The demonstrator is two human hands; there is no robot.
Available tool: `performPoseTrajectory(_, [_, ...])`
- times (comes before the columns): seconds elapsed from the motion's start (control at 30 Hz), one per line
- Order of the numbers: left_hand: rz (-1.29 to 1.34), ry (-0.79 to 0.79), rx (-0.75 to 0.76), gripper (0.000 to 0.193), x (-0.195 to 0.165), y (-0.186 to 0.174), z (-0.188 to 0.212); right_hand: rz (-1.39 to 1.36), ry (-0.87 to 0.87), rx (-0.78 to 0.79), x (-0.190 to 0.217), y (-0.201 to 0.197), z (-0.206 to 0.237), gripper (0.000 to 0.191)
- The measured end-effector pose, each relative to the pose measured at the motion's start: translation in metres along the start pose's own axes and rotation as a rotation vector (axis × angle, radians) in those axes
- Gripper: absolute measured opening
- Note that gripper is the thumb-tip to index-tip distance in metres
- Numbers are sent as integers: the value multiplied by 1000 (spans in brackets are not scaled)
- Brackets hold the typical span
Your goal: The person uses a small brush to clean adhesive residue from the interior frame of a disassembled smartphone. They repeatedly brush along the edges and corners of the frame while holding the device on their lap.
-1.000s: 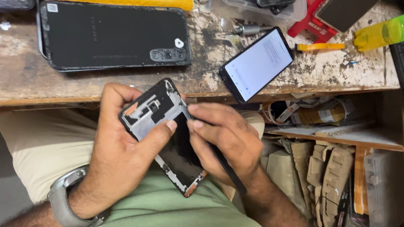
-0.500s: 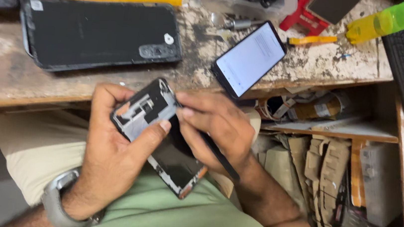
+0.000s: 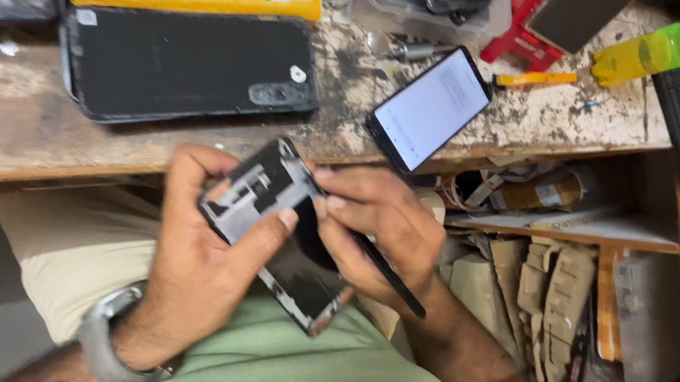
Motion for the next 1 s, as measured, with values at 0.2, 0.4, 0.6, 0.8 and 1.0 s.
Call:
performPoseTrajectory(0.2, [-88, 33, 34, 46, -8, 6, 5, 6, -21, -60, -1, 1, 0, 30])
performPoseTrajectory(0.4, [112, -13, 38, 45, 2, 6, 6, -2, 3, -29, -3, 5, 2, 30])
performPoseTrajectory(0.6, [186, 2, 29, 44, 4, 5, 7, -62, 12, -55, -1, 2, 7, 28])
performPoseTrajectory(0.8, [126, -4, 49, 45, 4, 6, 8, -63, 56, -74, -3, 6, 6, 28])
performPoseTrajectory(1.0, [165, 18, 57, 45, 5, 4, 7, -196, 130, -57, -18, 11, 10, 26])
Point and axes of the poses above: each hand's wrist, its own z-axis away from the middle knuckle, its own y-axis out of the palm, x = y × z, the point moved 7 cm from there along -z, towards the middle knuckle, and after that the axes turned 15 degrees about x, right-handed, at the moved point
